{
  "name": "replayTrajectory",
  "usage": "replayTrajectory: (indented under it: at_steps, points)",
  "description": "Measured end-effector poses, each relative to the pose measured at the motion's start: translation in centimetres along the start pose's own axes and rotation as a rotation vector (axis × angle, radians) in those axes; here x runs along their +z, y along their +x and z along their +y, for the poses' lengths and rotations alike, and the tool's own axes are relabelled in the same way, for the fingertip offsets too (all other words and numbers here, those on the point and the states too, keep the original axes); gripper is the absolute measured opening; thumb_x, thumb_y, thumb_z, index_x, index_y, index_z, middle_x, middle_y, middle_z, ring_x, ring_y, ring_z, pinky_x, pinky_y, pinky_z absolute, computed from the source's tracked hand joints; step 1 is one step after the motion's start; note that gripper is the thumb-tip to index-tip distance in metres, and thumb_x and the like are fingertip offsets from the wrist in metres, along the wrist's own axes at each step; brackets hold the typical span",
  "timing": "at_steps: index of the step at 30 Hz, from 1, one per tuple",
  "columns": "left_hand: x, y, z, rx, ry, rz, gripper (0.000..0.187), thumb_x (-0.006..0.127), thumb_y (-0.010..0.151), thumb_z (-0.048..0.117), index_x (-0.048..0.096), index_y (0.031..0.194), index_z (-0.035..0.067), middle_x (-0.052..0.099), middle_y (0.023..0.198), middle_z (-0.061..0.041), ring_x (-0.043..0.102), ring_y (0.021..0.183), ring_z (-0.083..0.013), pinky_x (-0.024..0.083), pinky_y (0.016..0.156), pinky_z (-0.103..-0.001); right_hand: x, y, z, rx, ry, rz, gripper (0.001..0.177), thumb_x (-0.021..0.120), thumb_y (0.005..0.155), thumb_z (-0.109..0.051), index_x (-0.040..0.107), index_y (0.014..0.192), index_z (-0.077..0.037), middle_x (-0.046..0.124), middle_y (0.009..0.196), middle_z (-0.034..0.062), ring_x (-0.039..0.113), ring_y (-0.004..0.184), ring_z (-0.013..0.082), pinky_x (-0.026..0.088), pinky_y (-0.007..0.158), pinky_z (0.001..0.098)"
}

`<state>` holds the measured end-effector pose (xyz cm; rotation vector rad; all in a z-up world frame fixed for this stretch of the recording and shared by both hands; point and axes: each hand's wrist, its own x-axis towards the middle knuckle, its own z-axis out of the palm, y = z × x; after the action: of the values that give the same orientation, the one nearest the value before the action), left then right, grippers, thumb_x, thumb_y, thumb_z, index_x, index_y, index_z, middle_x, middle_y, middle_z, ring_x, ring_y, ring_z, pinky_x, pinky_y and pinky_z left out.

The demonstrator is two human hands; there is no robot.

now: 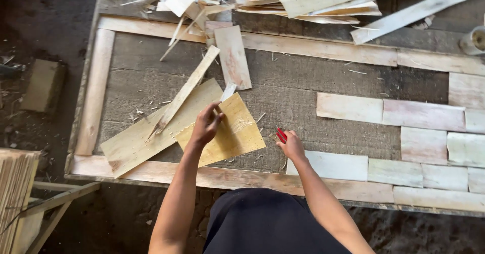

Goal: The person uses a red utility knife to cut a rectangular piece of light-colored wood on a workbench. They trim the edges and then place the cut piece into a gap in a partially assembled wooden panel. The person repeats this process with another piece of wood.

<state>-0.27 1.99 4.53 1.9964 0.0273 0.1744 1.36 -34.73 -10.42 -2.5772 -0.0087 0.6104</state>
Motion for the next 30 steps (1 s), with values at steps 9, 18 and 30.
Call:
replayTrajectory:
  at_steps: [9,18,30]
  points:
    - [-1.4,-1.4,1.5,-0.073,-0.167,0.132,0.024,0.066,0.100,0.037,0.065,0.103,0.013,0.049,0.063,-0.005,0.048,0.065,-0.0168,0.041,0.065,-0.034,-0.6,-0.6,-0.2,-0.012,-0.011,-0.008,0.027,0.083,0.083,-0.029,0.075,0.098,-0.009,0.067,0.104,0.0101,0.070,0.105,0.0367,0.058,0.087,0.0463]
    - [-2.6,-2.5,2.1,-0.044,-0.183,0.268,0.015,0.065,0.103,0.026,0.063,0.097,0.012,0.061,0.071,-0.009,0.054,0.071,-0.0186,0.043,0.072,-0.034,-0.7,-0.6,-0.4,0.296,0.626,0.057,0.023,0.080,0.080,-0.021,0.065,0.079,-0.004,0.064,0.054,0.0110,0.064,0.039,0.0228,0.052,0.040,0.0317]
    - [-2.4,-3.6,2.8,-0.028,-0.165,0.274,0.015,0.068,0.102,0.025,0.065,0.103,0.011,0.062,0.073,-0.009,0.055,0.073,-0.0200,0.047,0.078,-0.038,-4.1,0.9,-5.8,0.080,0.059,-0.098,0.030,0.082,0.080,-0.029,0.078,0.105,-0.013,0.076,0.096,0.0123,0.074,0.096,0.0343,0.056,0.082,0.0441]
